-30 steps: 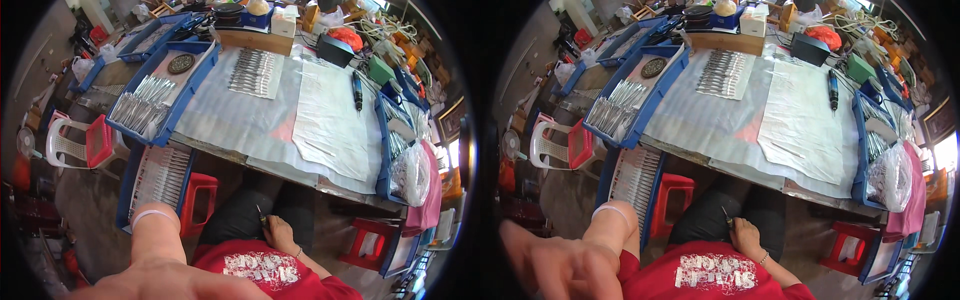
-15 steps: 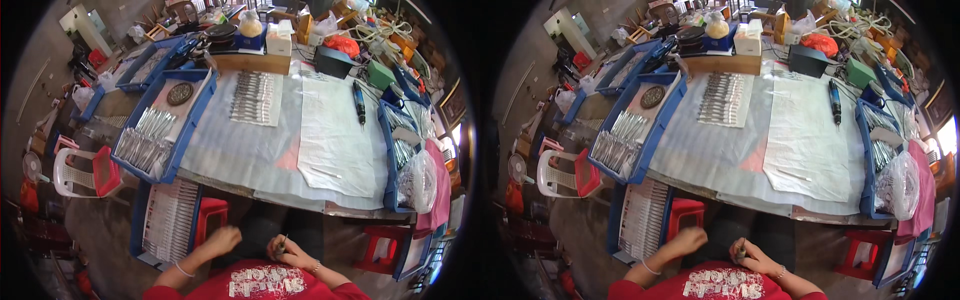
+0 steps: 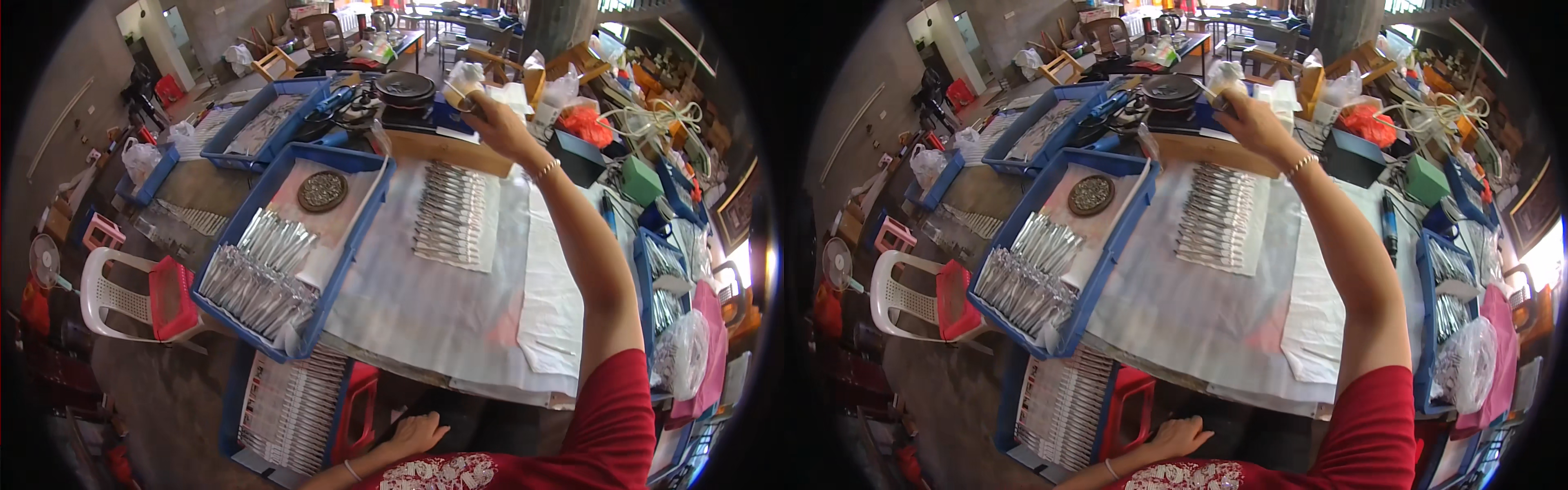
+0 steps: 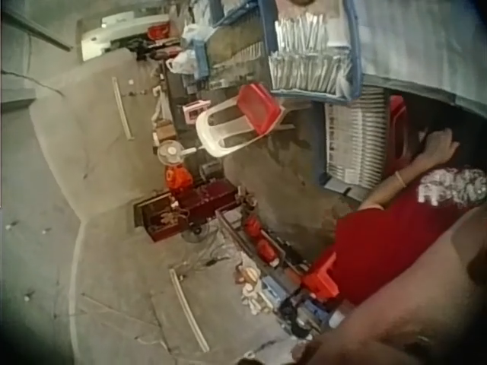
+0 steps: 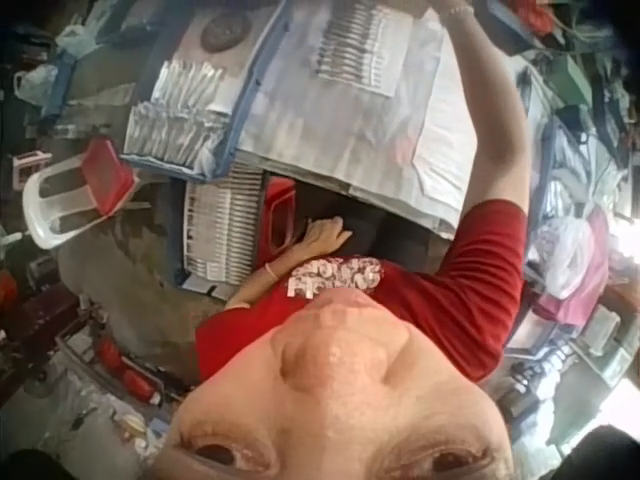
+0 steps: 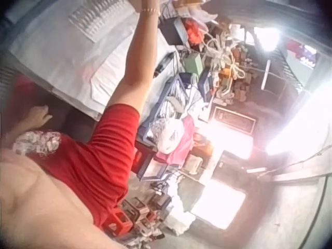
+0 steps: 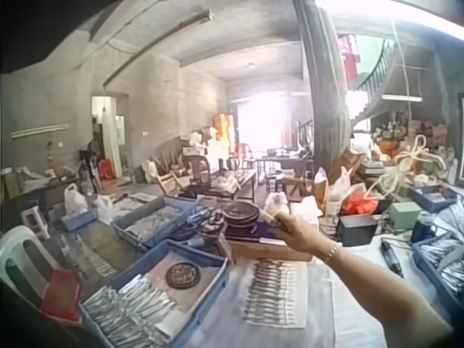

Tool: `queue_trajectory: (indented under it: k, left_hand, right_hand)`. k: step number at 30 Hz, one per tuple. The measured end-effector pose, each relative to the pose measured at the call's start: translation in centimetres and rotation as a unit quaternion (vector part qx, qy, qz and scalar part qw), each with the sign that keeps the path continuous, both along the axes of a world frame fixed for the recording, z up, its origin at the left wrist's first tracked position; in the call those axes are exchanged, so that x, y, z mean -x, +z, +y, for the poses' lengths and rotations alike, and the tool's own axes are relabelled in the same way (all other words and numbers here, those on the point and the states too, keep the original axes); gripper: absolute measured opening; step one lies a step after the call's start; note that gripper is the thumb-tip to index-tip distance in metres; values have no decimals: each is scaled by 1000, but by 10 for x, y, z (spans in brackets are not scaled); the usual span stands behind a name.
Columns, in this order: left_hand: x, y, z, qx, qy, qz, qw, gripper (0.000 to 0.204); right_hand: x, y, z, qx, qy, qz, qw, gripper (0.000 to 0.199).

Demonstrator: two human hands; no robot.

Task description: Assembling small plastic components by inserting a thin metal needle using a precision tool.

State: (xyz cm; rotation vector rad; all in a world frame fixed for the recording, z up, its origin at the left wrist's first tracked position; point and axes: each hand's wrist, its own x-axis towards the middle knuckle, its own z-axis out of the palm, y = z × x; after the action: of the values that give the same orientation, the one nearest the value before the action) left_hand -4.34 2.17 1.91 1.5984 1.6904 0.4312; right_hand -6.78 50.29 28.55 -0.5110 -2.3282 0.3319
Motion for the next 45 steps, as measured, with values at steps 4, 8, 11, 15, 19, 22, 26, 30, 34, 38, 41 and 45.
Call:
queue_trajectory:
  k: [4,8,11,15,19,22,26,30,34,38,41,45]
  left_hand:
    - [17,11,5,7,8,-62,998,43]
    - [26,10,9,26,10,-80,996,44]
    - [30,1,17,39,10,-90,995,48]
    - [31,11,24,24,81,-87,993,53]
    - [19,5,8,-57,123,7,991,54]
    - [20,-3,-1,-63,146,144,977,63]
    - [3,-10,-3,-63,5,188,980,63]
    - [-8,12,-13,-38,-143,180,973,46]
    - [6,46,-17,94,-255,-37,961,28]
    - [33,123,19,-84,-79,-1,993,20]
    - [45,186,77,-215,-32,77,973,14]
    - [67,188,178,-253,15,152,955,14]
  right_hand:
    - [29,-5,63,-13,-30,30,999,27]
    - [43,-1,84,13,-68,5,998,29]
    - [33,-1,91,-14,-93,21,995,29]
    - [-1,-4,1,123,-5,43,992,20]
    - [-88,-23,-164,238,102,-79,963,11]
    - [-144,-49,-270,405,189,-178,877,15]
    - [-211,-141,-376,611,206,-179,743,27]
    - [-223,-203,-430,648,162,-124,734,25]
    - [-229,-229,-424,561,106,-94,815,20]
    - [-236,-256,-412,567,95,-89,813,18]
    - [-232,-272,-407,716,128,12,686,15]
    - [-231,-280,-391,781,151,4,606,17]
